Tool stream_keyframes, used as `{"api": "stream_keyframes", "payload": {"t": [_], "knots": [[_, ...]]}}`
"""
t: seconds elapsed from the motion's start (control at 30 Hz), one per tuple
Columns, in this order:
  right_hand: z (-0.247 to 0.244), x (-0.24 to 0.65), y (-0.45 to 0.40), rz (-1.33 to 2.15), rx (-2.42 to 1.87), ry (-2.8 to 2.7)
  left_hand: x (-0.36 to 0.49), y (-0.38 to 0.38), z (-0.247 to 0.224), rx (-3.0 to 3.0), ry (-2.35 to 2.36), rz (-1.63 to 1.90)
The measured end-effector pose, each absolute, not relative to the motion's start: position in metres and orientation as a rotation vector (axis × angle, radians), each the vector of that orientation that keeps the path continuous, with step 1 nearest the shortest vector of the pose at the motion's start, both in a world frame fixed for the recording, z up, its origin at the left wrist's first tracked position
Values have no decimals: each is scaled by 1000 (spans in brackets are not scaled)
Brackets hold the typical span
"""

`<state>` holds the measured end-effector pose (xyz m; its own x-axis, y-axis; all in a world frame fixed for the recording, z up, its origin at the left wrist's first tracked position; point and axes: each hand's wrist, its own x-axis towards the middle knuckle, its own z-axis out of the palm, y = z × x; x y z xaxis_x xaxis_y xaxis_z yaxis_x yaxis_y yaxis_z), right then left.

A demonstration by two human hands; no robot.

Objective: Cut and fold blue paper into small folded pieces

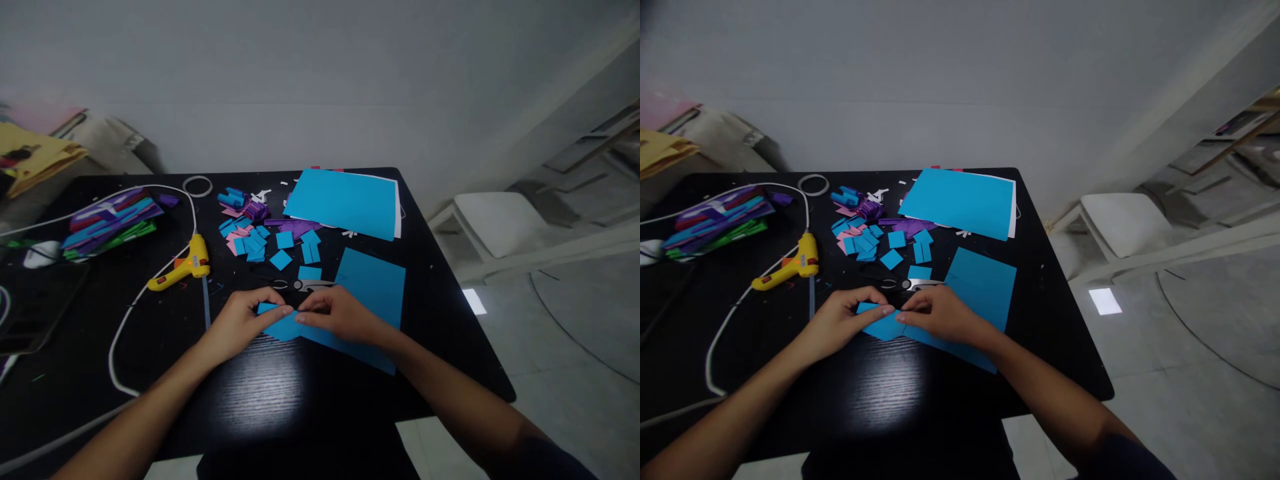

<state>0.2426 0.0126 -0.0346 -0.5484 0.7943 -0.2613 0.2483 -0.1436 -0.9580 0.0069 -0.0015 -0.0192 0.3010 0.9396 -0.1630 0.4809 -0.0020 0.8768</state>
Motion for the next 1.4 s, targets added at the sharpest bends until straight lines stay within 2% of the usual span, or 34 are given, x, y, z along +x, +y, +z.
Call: {"api": "stream_keyframes", "payload": {"t": [0.6,0.77,0.87,1.03,1.4], "knots": [[-22,247,18,1621,-1118,-1833,-5,9,-12,1522,1305,707],[-24,242,17,1724,-1101,-1666,-5,8,-15,1459,1311,790],[-31,236,15,1652,-1133,-1442,-2,5,-16,1261,1182,874],[-40,227,10,1683,-1103,-1099,16,-5,-20,1151,1075,808],[-48,217,0,1866,-1041,-955,20,-5,-26,1214,1202,873]]}}
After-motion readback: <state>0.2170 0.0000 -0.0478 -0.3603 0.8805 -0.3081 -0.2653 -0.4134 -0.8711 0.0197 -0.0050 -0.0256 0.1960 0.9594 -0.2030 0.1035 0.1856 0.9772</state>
